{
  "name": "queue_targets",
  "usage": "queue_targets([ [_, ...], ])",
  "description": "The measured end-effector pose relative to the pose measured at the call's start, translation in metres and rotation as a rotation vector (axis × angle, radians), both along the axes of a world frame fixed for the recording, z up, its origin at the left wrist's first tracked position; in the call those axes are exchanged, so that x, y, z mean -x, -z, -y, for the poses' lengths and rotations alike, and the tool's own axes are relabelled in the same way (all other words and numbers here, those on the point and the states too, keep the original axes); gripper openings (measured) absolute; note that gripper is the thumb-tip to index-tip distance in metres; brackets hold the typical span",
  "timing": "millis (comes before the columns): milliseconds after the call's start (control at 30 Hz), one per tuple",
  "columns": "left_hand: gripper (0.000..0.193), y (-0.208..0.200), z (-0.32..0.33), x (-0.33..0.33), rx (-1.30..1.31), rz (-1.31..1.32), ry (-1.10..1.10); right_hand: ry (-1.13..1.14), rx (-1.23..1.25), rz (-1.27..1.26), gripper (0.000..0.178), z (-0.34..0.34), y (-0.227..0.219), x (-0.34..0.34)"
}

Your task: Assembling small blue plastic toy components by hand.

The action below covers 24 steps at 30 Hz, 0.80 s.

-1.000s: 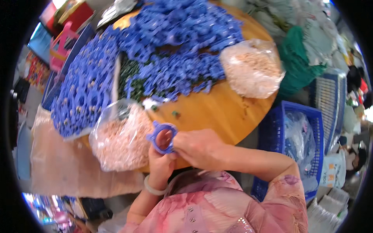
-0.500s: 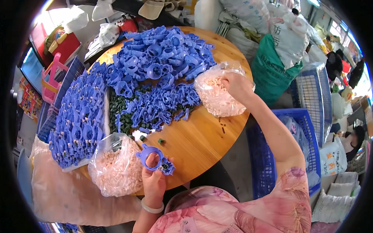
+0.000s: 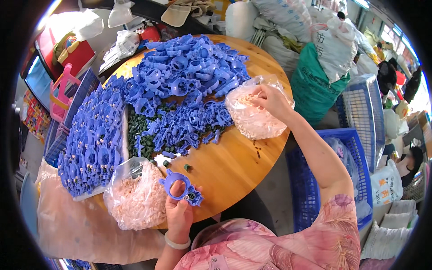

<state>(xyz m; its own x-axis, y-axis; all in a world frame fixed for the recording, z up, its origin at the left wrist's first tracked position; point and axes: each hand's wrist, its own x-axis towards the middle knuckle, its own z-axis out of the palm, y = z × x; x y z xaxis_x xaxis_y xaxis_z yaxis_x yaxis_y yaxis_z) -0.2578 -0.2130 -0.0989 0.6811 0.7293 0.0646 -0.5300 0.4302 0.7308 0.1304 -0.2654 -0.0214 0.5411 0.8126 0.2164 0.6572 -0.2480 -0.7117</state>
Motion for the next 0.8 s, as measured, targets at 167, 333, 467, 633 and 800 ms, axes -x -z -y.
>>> queue_targets([
  [167, 0.054, 0.003, -0.001, 0.001, -0.018, 0.005, 0.000, -0.049, -0.052, -0.293, 0.022, 0.012, -0.012, 0.012],
  [333, 0.054, 0.000, 0.000, 0.003, -0.005, 0.017, 0.001, -0.330, -0.116, -0.315, 0.026, 0.021, -0.029, 0.062],
  [467, 0.053, -0.002, -0.001, 0.003, 0.019, 0.032, 0.007, -0.479, -0.116, -0.656, 0.020, 0.019, -0.025, 0.109],
  [633, 0.050, 0.000, -0.002, -0.002, 0.038, 0.056, -0.027, -0.520, -0.104, -0.698, 0.011, 0.014, 0.004, 0.150],
  [800, 0.051, -0.002, -0.004, -0.001, 0.069, 0.087, 0.013, -0.612, -0.177, -0.670, 0.011, 0.008, 0.016, 0.173],
])
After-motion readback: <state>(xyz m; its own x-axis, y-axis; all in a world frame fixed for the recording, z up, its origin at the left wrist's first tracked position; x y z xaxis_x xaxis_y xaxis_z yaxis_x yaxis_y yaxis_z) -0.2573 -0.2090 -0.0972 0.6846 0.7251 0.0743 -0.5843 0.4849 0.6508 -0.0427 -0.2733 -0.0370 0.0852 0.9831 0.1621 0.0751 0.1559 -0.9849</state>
